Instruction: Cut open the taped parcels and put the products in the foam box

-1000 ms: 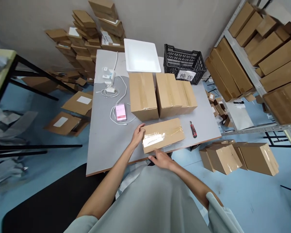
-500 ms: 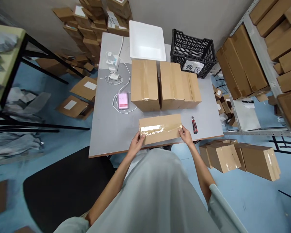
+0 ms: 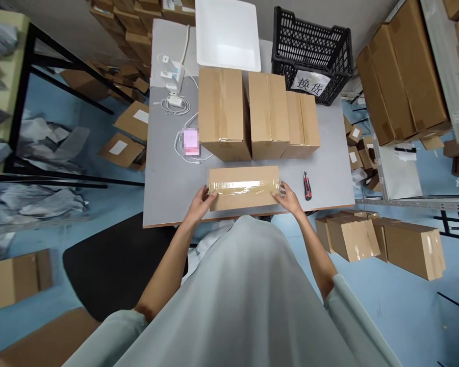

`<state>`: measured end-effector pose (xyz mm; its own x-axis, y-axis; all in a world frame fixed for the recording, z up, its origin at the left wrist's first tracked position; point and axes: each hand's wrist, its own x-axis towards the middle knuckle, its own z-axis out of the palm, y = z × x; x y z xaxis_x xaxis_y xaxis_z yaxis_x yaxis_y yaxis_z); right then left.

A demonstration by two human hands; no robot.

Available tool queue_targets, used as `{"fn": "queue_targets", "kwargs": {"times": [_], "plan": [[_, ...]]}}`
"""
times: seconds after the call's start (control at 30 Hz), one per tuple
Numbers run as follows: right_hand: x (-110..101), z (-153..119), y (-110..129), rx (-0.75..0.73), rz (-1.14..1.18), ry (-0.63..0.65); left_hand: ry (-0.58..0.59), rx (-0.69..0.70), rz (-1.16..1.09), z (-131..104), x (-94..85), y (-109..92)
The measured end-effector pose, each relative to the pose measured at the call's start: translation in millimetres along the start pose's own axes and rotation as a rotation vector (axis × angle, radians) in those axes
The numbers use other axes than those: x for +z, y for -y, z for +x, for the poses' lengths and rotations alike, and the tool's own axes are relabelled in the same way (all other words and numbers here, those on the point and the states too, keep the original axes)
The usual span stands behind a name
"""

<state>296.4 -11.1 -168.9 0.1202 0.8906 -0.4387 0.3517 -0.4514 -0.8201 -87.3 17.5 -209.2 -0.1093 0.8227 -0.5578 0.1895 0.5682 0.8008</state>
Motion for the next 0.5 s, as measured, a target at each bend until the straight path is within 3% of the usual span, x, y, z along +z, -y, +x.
{"fn": "queue_targets", "kwargs": {"times": [0.1,0.2,0.5], "plan": [[1,-4,2,-0.047,0.068,0.124,0.129,-0.007,0.016,-2,-7.5,0],[4,-8,5,-0.066,0.082,0.13,0.214,0.061,0.007,-10,-9.8,-4],[-9,6,35,-0.136,0.066,0.062,0.173,0.187,-0.021,-13,-8.7,-47]]}}
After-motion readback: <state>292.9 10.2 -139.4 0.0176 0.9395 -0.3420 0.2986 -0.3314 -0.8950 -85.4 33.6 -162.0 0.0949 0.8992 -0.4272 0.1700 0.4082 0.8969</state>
